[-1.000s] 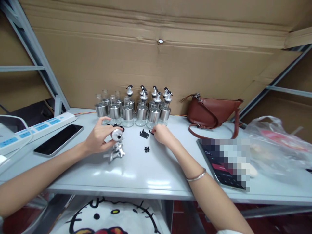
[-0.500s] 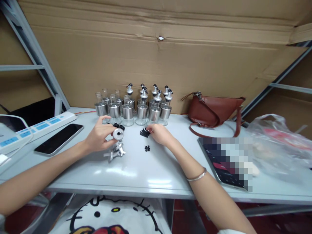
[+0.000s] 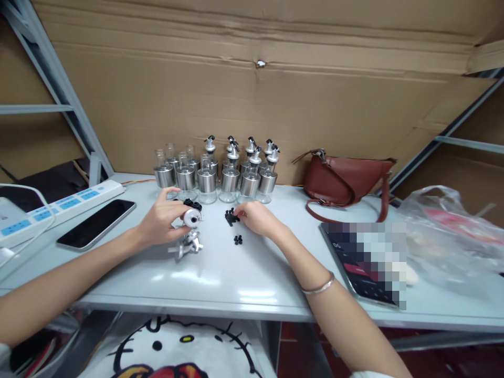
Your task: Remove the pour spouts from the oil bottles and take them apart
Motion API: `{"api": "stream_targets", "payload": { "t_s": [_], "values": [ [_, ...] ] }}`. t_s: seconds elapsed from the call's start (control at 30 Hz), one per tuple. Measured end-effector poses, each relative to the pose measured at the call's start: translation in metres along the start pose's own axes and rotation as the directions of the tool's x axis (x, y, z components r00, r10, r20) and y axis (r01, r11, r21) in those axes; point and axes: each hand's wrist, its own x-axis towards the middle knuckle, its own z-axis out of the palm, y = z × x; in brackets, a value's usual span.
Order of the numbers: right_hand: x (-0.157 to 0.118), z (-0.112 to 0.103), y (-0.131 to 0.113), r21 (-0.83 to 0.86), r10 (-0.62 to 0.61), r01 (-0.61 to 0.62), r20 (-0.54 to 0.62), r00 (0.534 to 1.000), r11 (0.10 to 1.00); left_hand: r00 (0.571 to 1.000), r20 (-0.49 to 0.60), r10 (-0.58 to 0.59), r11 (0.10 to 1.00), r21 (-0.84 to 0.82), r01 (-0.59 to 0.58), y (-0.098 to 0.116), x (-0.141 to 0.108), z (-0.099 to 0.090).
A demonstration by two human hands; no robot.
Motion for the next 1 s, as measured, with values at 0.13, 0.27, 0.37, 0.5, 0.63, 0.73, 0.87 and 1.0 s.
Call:
{"api": "stream_targets", "payload": {
  "t_s": [0.13, 0.27, 0.37, 0.5, 0.63, 0.73, 0.87, 1.0],
  "values": [
    [-0.0004, 0.0, -0.0015, 0.004, -0.046, 0.046, -0.008, 0.999, 0.999, 1.0, 0.019, -0.014, 1.0, 0.002, 0.014, -0.0004, 0.0, -0.0001],
    [-0.0006, 0.0008, -0.0029, 0.02, -0.115, 0.116, -0.05, 0.992, 0.993, 1.0, 0.016, -0.003, 1.0, 0.001, 0.002, -0.0003, 0.0001, -0.0003],
    [-0.0004, 0.0016, -0.003, 0.006, -0.176, 0.176, -0.053, 0.983, 0.984, 1.0, 0.017, -0.003, 1.0, -0.003, 0.003, 0.0, -0.0002, -0.0004],
    [0.0008, 0.0044, -0.0015, -0.032, -0.217, 0.217, -0.016, 0.976, 0.976, 0.998, 0.055, -0.035, 0.999, -0.001, 0.035, 0.0001, -0.0006, -0.0007],
    [0.0016, 0.0079, 0.0017, -0.047, -0.226, 0.225, -0.006, 0.974, 0.973, 0.999, 0.043, -0.023, 1.0, 0.002, 0.023, 0.0007, -0.0001, -0.0009],
    [0.0016, 0.0087, 0.0023, -0.04, -0.24, 0.24, -0.013, 0.971, 0.97, 0.998, 0.05, -0.028, 1.0, -0.001, 0.028, 0.0014, 0.0004, -0.001],
    [0.0012, 0.0073, -0.0017, -0.016, -0.26, 0.26, -0.123, 0.958, 0.965, 0.993, 0.098, -0.064, 0.998, -0.011, 0.065, 0.0026, 0.0014, -0.0031],
    [0.0008, 0.0071, -0.0063, -0.005, -0.287, 0.29, -0.155, 0.945, 0.957, 0.985, 0.142, -0.099, 0.993, -0.048, 0.106, 0.0046, 0.0038, -0.0065]
  ]
}}
